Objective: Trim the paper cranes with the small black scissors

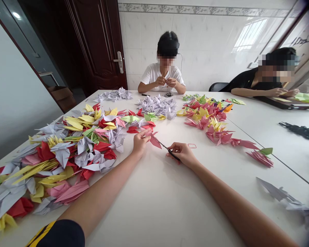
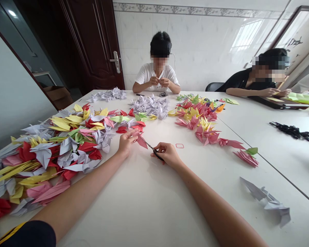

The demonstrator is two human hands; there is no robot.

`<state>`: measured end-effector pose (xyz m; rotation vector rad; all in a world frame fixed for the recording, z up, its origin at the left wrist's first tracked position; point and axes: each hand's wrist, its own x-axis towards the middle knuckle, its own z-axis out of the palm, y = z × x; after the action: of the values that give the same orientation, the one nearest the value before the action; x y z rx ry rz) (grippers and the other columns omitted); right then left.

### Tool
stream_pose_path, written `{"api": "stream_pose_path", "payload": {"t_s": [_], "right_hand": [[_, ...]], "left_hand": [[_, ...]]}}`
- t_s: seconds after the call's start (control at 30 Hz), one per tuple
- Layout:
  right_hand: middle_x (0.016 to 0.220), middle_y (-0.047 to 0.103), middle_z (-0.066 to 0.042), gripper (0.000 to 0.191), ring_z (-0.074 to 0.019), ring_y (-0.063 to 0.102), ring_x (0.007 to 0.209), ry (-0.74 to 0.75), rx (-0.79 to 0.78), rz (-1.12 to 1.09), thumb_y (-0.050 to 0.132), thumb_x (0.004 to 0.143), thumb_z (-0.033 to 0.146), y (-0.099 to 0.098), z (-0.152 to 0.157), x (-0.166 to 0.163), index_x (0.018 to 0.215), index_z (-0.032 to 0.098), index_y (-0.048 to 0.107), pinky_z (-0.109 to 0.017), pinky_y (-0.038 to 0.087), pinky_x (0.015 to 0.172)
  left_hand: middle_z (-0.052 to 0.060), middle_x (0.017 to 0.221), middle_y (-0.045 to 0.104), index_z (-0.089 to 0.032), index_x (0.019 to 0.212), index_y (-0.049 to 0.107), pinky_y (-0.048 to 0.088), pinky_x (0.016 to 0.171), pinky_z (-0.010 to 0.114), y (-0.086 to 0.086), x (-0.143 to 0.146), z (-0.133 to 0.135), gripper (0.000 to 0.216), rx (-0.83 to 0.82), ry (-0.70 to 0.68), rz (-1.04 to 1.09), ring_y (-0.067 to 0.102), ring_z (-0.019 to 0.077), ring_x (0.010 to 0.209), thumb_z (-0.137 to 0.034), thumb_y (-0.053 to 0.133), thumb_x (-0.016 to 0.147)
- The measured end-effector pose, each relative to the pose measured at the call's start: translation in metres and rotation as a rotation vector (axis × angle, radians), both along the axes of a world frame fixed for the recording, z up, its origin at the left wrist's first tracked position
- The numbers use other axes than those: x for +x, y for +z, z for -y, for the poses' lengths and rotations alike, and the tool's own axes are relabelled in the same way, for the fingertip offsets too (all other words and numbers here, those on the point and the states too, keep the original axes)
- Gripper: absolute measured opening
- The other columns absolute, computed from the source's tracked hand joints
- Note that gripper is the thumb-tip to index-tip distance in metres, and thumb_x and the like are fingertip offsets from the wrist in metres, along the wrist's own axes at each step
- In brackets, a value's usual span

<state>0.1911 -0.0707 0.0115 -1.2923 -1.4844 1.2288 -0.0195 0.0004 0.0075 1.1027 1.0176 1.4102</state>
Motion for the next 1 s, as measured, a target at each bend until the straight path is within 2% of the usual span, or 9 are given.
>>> {"api": "stream_pose_path", "payload": {"t_s": [0.07, 0.17, 0.33, 0.53, 0.7, 0.9, 1.0], "right_hand": [[0.06, 0.062, 0.003, 0.038, -0.0099, 0.047, 0.041, 0.002, 0.001, -0.004, 0.088, 0.06, 0.043, 0.0006, 0.0004, -0.0003, 0.081, 0.019, 0.068, -0.023, 0.039, 0.034], [0.057, 0.06, 0.004, 0.038, -0.0105, 0.047, 0.041, 0.007, 0.006, -0.008, 0.088, 0.061, 0.044, 0.0009, 0.0006, -0.0002, 0.081, 0.019, 0.067, -0.024, 0.039, 0.034], [0.052, 0.055, 0.005, 0.039, -0.011, 0.046, 0.04, 0.021, 0.019, 0.019, 0.087, 0.062, 0.047, 0.0, 0.0011, 0.0002, 0.081, 0.02, 0.067, -0.024, 0.038, 0.036], [0.052, 0.053, 0.006, 0.038, -0.0103, 0.045, 0.04, 0.018, 0.027, 0.043, 0.087, 0.062, 0.046, 0.0027, 0.0028, -0.0014, 0.08, 0.02, 0.066, -0.023, 0.036, 0.035], [0.054, 0.053, 0.006, 0.038, -0.0107, 0.046, 0.042, 0.015, 0.017, 0.05, 0.086, 0.062, 0.045, 0.0044, 0.0038, -0.0026, 0.082, 0.02, 0.066, -0.022, 0.037, 0.035], [0.057, 0.055, 0.006, 0.037, -0.0096, 0.045, 0.042, 0.0, 0.058, 0.077, 0.085, 0.063, 0.046, 0.0028, 0.0053, -0.0054, 0.082, 0.02, 0.065, -0.022, 0.034, 0.036], [0.058, 0.054, 0.005, 0.036, -0.0102, 0.046, 0.043, -0.013, 0.072, 0.094, 0.083, 0.065, 0.047, -0.0004, 0.0041, -0.0059, 0.083, 0.021, 0.065, -0.022, 0.036, 0.035]], "left_hand": [[0.012, 0.112, 0.074, -0.017, 0.112, 0.076, 0.049, 0.077, 0.03, 0.0008, 0.0005, 0.001, 0.052, 0.008, 0.0, 0.0, 0.066, 0.0181, 0.084, -0.022, 0.076, 0.06], [0.013, 0.116, 0.074, -0.016, 0.114, 0.075, 0.05, 0.084, 0.032, 0.0006, 0.0001, 0.0017, 0.054, 0.014, -0.009, -0.003, 0.068, 0.0243, 0.101, -0.021, 0.078, 0.06], [0.013, 0.117, 0.073, -0.016, 0.118, 0.073, 0.052, 0.079, 0.031, -0.0005, -0.0008, 0.0016, 0.06, 0.017, -0.026, -0.028, 0.069, 0.0277, 0.103, -0.01, 0.065, 0.059], [0.012, 0.123, 0.071, -0.017, 0.118, 0.073, 0.051, 0.086, 0.032, 0.004, 0.0002, 0.0052, 0.06, 0.045, 0.014, -0.076, 0.065, 0.0292, 0.117, -0.009, 0.059, 0.06], [0.011, 0.121, 0.072, -0.017, 0.119, 0.073, 0.05, 0.081, 0.028, 0.0019, -0.0001, 0.0046, 0.062, 0.045, 0.031, -0.094, 0.065, 0.0266, 0.113, -0.01, 0.059, 0.06], [0.009, 0.114, 0.074, -0.019, 0.12, 0.073, 0.043, 0.062, 0.025, -0.0004, -0.0008, 0.0022, 0.064, 0.016, 0.032, -0.093, 0.064, 0.0178, 0.078, -0.011, 0.06, 0.058], [0.009, 0.113, 0.075, -0.018, 0.119, 0.073, 0.04, 0.059, 0.024, 0.0011, -0.0009, 0.0022, 0.064, 0.009, 0.024, -0.076, 0.06, 0.0145, 0.071, -0.011, 0.06, 0.057]]}}
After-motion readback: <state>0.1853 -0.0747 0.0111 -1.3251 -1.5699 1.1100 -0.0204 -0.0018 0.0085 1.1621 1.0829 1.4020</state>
